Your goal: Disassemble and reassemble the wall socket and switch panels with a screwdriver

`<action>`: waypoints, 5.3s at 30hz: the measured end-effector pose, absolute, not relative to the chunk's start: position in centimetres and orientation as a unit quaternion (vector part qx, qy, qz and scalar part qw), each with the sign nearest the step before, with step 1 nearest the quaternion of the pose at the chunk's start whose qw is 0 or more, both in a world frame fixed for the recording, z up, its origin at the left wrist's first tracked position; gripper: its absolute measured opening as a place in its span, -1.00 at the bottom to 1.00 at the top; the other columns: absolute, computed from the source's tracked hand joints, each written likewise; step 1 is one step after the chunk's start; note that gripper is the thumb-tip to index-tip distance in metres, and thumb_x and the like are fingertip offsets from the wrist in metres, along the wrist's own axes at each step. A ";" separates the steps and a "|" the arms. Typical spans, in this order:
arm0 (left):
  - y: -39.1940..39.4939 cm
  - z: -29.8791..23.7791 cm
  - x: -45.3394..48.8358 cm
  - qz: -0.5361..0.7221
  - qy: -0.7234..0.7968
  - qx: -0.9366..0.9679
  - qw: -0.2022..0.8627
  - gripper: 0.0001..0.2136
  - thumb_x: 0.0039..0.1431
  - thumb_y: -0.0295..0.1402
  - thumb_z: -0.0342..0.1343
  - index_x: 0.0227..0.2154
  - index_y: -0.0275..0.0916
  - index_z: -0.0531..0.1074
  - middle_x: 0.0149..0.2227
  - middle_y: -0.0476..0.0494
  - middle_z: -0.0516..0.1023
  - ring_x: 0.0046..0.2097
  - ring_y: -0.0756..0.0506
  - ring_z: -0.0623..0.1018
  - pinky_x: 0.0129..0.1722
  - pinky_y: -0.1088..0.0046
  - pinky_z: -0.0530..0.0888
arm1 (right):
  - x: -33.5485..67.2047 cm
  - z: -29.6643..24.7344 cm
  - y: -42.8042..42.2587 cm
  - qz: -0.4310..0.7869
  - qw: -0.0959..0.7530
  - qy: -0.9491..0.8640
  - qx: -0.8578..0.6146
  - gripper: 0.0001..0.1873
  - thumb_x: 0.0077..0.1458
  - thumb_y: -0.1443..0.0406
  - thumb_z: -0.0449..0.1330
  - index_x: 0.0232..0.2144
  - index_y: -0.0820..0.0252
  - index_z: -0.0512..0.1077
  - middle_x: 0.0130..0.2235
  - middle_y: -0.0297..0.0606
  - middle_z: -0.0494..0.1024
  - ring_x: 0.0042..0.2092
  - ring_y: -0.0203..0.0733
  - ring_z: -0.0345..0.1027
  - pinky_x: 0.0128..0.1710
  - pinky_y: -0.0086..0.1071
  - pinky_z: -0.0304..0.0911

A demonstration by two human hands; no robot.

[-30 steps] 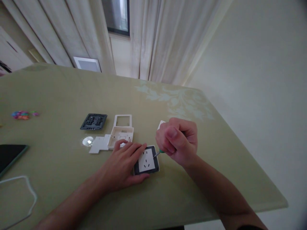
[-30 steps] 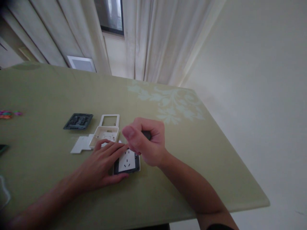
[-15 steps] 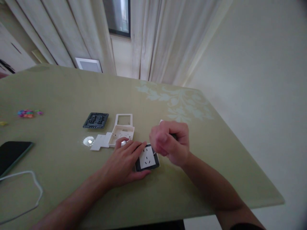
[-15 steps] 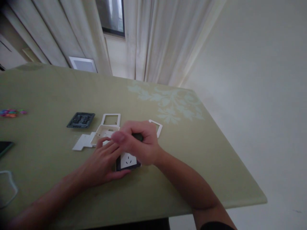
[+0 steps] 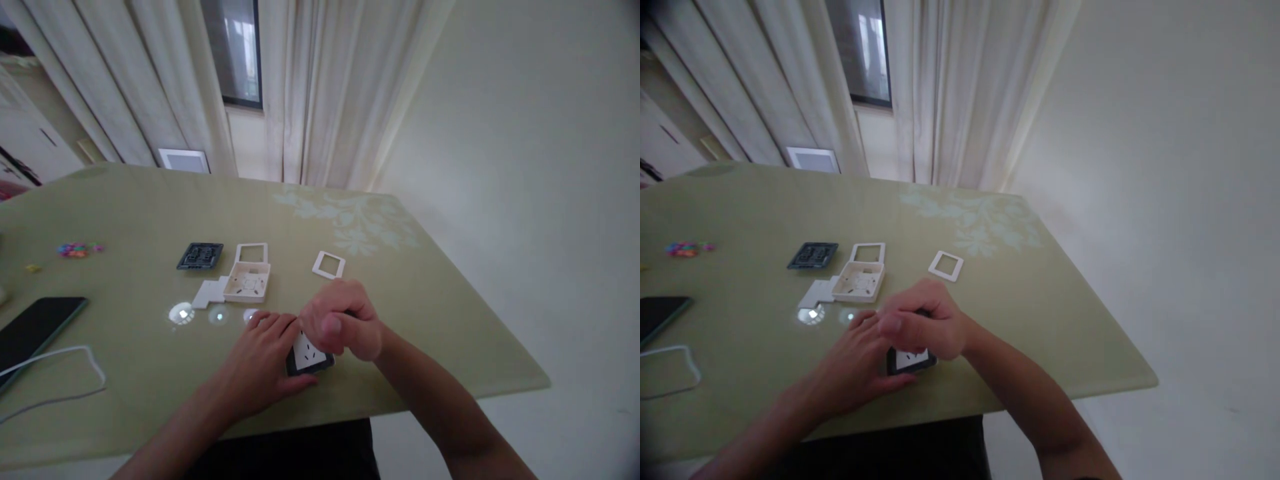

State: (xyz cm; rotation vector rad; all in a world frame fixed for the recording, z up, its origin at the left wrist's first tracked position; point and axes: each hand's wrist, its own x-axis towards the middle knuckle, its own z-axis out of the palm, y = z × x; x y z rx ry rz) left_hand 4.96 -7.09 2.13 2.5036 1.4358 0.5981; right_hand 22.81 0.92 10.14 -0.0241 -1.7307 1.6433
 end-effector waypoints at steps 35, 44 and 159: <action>-9.9 -2.1 7.4 0.320 0.534 0.769 0.145 -0.31 0.21 -0.11 0.39 0.33 -0.12 0.28 0.24 -0.27 0.53 0.20 -0.40 0.53 0.21 -0.05 0.52 | 24.7 9.3 -0.4 0.695 0.426 -0.577 -0.049 -0.36 0.09 -0.18 0.42 -0.57 0.12 0.25 -0.64 -0.56 0.17 -0.67 -0.48 -0.09 -0.70 -0.57 -0.06; -10.1 -2.7 7.6 0.322 0.548 0.761 0.134 -0.28 0.19 -0.11 0.39 0.35 -0.14 0.29 0.25 -0.29 0.54 0.19 -0.40 0.56 0.17 -0.05 0.55 | 22.9 7.4 -2.6 0.430 0.706 -0.450 -0.336 -0.68 0.27 0.15 0.41 -0.28 0.04 0.32 -0.54 -0.61 0.22 -0.62 -0.45 -0.03 -0.66 -0.58 -0.07; -4.8 3.1 6.1 0.146 0.483 0.855 0.120 -0.36 0.18 -0.02 0.40 0.25 -0.21 0.46 0.22 -0.35 0.60 0.20 -0.43 0.58 0.18 -0.07 0.49 | 26.6 20.0 4.2 -0.081 -0.085 -0.896 -0.428 -0.40 0.48 -0.12 -0.05 -0.22 0.17 0.56 -0.33 -0.11 0.64 -0.35 -0.09 0.40 -0.37 -0.31 -0.13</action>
